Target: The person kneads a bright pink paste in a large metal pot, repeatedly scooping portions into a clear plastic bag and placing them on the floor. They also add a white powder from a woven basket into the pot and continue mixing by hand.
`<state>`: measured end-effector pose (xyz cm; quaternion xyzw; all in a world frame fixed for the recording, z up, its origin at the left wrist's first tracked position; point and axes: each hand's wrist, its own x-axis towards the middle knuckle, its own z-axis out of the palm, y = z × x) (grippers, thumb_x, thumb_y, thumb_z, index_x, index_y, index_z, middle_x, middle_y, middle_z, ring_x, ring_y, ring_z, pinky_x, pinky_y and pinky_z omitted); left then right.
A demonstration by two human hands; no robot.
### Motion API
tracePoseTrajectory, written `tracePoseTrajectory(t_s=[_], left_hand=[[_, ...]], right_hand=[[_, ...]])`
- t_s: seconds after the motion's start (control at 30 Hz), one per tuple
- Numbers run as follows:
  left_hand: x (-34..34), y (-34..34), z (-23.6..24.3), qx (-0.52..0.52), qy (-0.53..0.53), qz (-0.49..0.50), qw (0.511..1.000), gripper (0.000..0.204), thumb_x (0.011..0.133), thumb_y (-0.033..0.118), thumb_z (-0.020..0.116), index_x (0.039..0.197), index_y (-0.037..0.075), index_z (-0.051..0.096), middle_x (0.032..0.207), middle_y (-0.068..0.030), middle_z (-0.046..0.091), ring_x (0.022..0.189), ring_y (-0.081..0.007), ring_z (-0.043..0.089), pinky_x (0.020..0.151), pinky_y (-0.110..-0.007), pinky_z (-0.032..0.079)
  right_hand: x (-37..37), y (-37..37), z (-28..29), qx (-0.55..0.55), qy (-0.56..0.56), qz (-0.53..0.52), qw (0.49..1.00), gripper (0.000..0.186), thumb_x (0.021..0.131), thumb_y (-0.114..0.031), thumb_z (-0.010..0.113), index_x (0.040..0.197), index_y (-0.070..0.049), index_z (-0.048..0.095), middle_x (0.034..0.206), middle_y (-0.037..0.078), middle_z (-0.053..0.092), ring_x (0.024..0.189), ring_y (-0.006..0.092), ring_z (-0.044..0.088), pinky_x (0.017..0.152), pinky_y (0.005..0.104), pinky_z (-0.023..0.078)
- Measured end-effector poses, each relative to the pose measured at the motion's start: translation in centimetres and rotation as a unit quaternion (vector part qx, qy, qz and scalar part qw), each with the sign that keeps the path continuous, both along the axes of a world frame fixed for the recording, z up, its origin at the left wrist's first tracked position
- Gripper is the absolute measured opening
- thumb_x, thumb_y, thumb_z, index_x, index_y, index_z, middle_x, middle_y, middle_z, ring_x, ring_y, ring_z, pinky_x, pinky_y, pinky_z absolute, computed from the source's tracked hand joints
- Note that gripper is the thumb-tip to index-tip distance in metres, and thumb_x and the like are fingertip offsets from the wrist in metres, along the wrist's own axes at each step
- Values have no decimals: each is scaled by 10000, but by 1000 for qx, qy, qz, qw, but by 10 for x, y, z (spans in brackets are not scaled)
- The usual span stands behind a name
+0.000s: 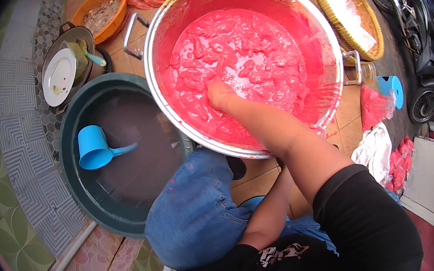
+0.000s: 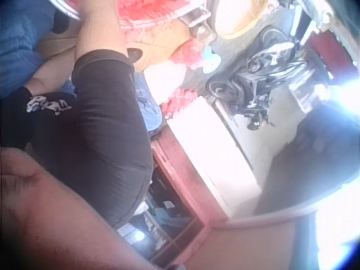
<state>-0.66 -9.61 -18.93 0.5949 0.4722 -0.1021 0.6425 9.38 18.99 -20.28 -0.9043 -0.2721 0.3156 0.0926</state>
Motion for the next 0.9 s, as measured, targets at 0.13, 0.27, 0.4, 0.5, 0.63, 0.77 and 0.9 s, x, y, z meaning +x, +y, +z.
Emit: tracePoseTrajectory(t_s=[0.13,0.27,0.4,0.5,0.63,0.77,0.9], left_hand=[[-7,-4,-18,-24,16,26,999,604,799,489,527,1234,74,474,1296,-124,466,1222,-291,400,1032,-402,286],[-6,-6,-26,-41,13,26,999,631,791,511,526,1248,82,459,1302,-122,459,1227,-291,395,1033,-406,284],[-3,-3,-30,-50,15,36,998,633,790,512,524,1250,83,456,1303,-122,458,1226,-290,397,1032,-405,287],[4,-11,-20,-65,6,16,998,616,794,497,522,1243,79,463,1299,-124,462,1221,-289,403,1029,-402,291],[2,-6,-22,-69,16,24,997,592,801,477,519,1233,74,472,1294,-128,467,1215,-287,411,1026,-398,298],[3,-9,-23,-70,18,14,997,569,807,456,516,1223,69,481,1289,-131,472,1208,-286,418,1022,-393,304],[2,-5,-28,-57,22,1,998,547,814,436,513,1213,64,490,1284,-134,477,1202,-285,426,1018,-389,311]], right_hand=[[-5,18,44,-79,45,215,972,315,821,-161,486,1062,12,595,1114,247,561,1024,347,569,842,394,476],[-4,19,109,-111,-12,292,950,268,776,-99,516,1003,-18,633,1060,189,603,975,317,597,810,380,495],[-25,32,125,-50,104,321,940,344,760,-133,527,1046,52,575,1039,220,601,969,356,585,817,403,476],[-26,25,83,25,207,99,973,503,729,-187,602,1168,33,498,1014,263,594,990,370,571,836,382,454],[-51,28,36,185,340,-104,916,453,738,-174,640,1092,76,507,866,208,611,695,287,603,568,361,480],[-28,15,35,199,500,-136,832,355,781,-114,607,1097,11,507,699,122,591,460,152,514,368,286,395],[-6,6,92,193,549,-119,804,302,793,-72,595,1090,-36,553,683,71,600,457,109,519,364,239,394]])
